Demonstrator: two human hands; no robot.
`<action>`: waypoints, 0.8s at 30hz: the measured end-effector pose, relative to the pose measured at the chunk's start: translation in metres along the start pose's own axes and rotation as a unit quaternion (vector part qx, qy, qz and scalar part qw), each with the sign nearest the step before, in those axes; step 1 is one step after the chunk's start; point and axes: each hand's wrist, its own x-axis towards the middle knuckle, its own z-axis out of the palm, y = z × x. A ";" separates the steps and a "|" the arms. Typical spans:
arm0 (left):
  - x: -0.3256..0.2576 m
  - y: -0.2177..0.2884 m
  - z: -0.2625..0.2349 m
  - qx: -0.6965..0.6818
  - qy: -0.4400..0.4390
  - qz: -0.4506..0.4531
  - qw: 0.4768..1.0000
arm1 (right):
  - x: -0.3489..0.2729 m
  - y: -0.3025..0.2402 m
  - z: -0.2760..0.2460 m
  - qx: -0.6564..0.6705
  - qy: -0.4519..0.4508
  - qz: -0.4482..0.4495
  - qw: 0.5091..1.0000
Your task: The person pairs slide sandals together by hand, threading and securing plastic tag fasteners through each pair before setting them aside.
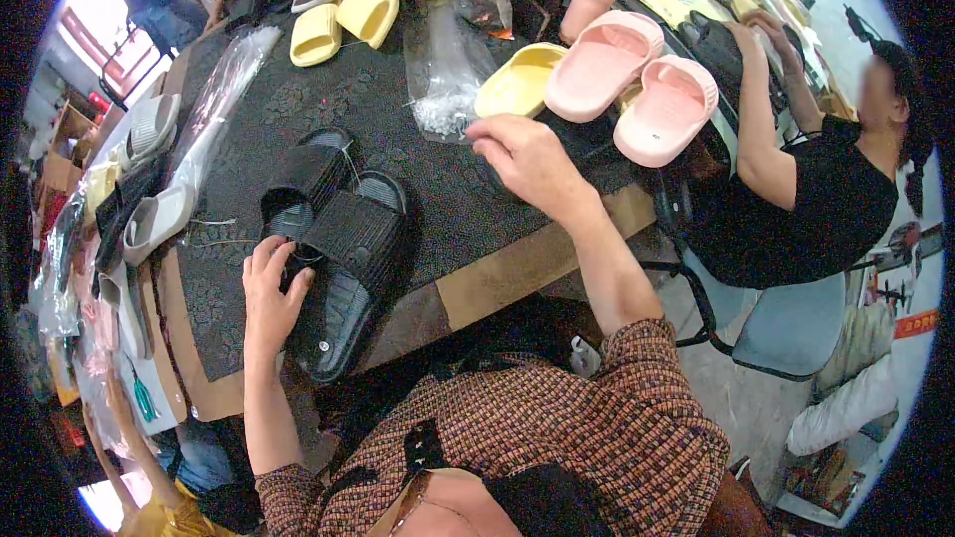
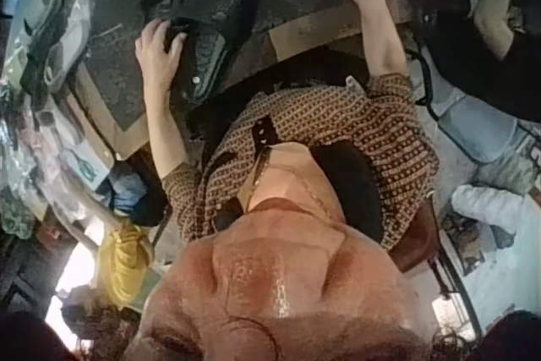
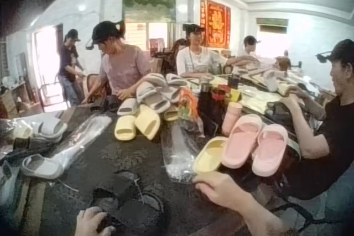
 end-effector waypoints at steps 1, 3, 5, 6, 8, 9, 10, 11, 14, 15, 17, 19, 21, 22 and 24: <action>0.000 0.000 0.001 -0.002 0.007 -0.002 1.000 | 0.007 0.002 -0.001 -0.045 0.001 -0.030 0.999; -0.003 0.000 0.000 0.000 0.017 -0.008 1.000 | 0.023 0.012 0.005 -0.112 -0.003 -0.102 0.988; -0.004 -0.001 -0.001 0.009 0.040 -0.005 0.999 | 0.038 0.017 0.012 -0.161 -0.030 -0.103 0.981; -0.004 0.001 -0.001 0.019 0.049 -0.007 0.999 | 0.044 0.018 0.016 -0.212 -0.054 -0.101 0.970; -0.008 -0.003 0.005 0.020 0.074 0.004 0.997 | 0.049 0.032 0.030 -0.238 -0.063 -0.119 0.962; -0.008 0.000 0.003 0.020 0.070 -0.001 0.997 | 0.051 0.034 0.036 -0.283 -0.051 -0.116 0.951; -0.008 0.002 0.002 0.020 0.068 -0.006 0.997 | 0.053 0.037 0.041 -0.327 -0.038 -0.112 0.938; -0.010 0.000 0.005 0.020 0.085 0.002 0.996 | 0.056 0.042 0.043 -0.356 -0.042 -0.108 0.927; -0.010 0.002 0.007 0.005 0.074 -0.013 0.997 | 0.060 0.053 0.044 -0.391 -0.038 -0.110 0.913; -0.010 0.001 0.008 0.008 0.080 -0.006 0.997 | 0.059 0.054 0.045 -0.376 -0.019 -0.129 0.917; -0.012 0.002 0.005 0.004 0.085 -0.010 0.996 | 0.062 0.048 0.044 -0.372 -0.027 -0.127 0.919; -0.016 0.002 0.000 0.009 0.094 -0.010 0.996 | 0.063 0.037 0.042 -0.371 -0.039 -0.121 0.920; -0.014 0.000 0.002 0.002 0.087 -0.012 0.996 | 0.062 0.037 0.044 -0.358 -0.020 -0.126 0.925; -0.012 0.000 0.003 0.002 0.089 -0.010 0.996 | 0.061 0.036 0.045 -0.342 -0.003 -0.130 0.931; -0.011 0.000 0.003 0.003 0.092 -0.010 0.996 | 0.060 0.028 0.044 -0.330 -0.007 -0.125 0.936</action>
